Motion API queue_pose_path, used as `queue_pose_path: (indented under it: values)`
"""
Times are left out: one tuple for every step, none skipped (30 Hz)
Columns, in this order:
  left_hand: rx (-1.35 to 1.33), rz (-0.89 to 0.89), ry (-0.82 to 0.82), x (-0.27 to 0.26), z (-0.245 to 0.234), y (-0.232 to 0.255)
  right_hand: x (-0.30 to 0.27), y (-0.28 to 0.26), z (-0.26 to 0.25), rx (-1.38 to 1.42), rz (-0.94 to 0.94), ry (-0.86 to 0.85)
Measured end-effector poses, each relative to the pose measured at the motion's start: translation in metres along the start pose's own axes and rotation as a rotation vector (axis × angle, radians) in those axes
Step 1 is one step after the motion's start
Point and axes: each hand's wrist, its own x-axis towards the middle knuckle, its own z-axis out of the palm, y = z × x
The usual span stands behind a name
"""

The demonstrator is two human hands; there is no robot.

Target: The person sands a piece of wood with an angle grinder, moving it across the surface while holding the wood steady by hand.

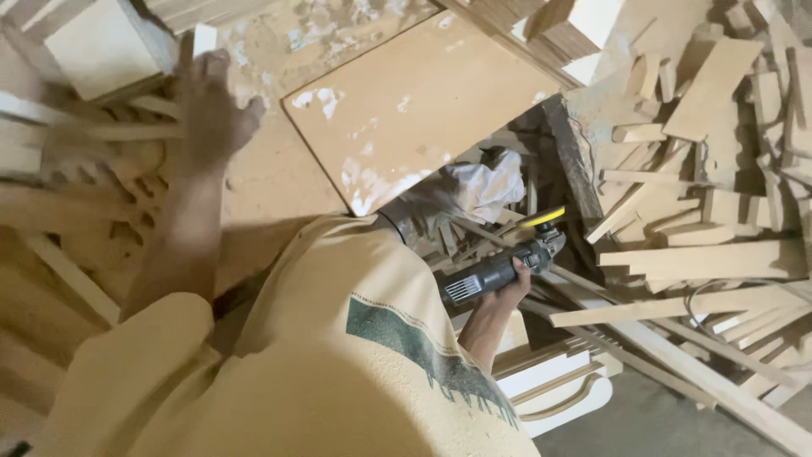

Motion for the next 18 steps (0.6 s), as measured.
queue_pose_path:
  values:
    - [-0.118,-0.055,-0.001,0.014,0.015,0.021,-0.005,0.000,0.003,-0.082,-0.062,0.071]
    - [-0.236,-0.113,-0.008,0.025,0.030,0.042,-0.011,0.001,0.007,-0.165,-0.120,0.145]
    - [-0.234,-0.084,-0.018,0.043,0.038,0.074,-0.012,0.002,0.004,-0.144,-0.139,0.159]
    - [-0.334,-0.231,-0.214,0.058,0.045,0.107,-0.012,0.001,0.001,-0.128,-0.114,0.167]
    - [-0.427,-0.377,-0.414,0.072,0.053,0.140,-0.012,0.001,-0.002,-0.113,-0.090,0.174]
    - [-0.419,-0.353,-0.426,0.087,0.071,0.159,-0.019,0.000,0.000,-0.094,-0.107,0.185]
    - [-0.633,-0.434,-0.503,0.101,0.090,0.179,-0.025,0.000,0.003,-0.100,-0.109,0.189]
    - [-0.846,-0.517,-0.581,0.114,0.110,0.199,-0.030,-0.001,0.005,-0.106,-0.111,0.193]
    - [-0.836,-0.495,-0.598,0.131,0.135,0.215,-0.034,0.000,-0.004,-0.088,-0.128,0.204]
    - [-0.941,-0.529,-0.538,0.146,0.160,0.233,-0.038,0.000,-0.012,-0.117,-0.130,0.233]
    - [-1.046,-0.564,-0.478,0.161,0.186,0.250,-0.041,0.001,-0.020,-0.146,-0.131,0.263]
    - [-1.042,-0.549,-0.498,0.182,0.221,0.254,-0.049,0.002,-0.021,-0.135,-0.147,0.276]
    - [-0.950,-0.471,-0.329,0.203,0.257,0.259,-0.056,0.004,-0.022,-0.116,-0.145,0.296]
    - [-0.863,-0.388,-0.160,0.226,0.293,0.266,-0.060,0.003,-0.022,-0.099,-0.144,0.312]
    - [-0.866,-0.371,-0.175,0.239,0.300,0.276,-0.061,0.005,-0.028,-0.089,-0.161,0.321]
    - [-0.854,-0.326,-0.104,0.247,0.308,0.284,-0.067,0.006,-0.037,-0.048,-0.140,0.338]
    - [-0.843,-0.280,-0.033,0.255,0.318,0.293,-0.073,0.008,-0.045,-0.006,-0.119,0.354]
    - [-0.847,-0.270,-0.049,0.263,0.329,0.299,-0.079,0.007,-0.046,0.000,-0.132,0.365]
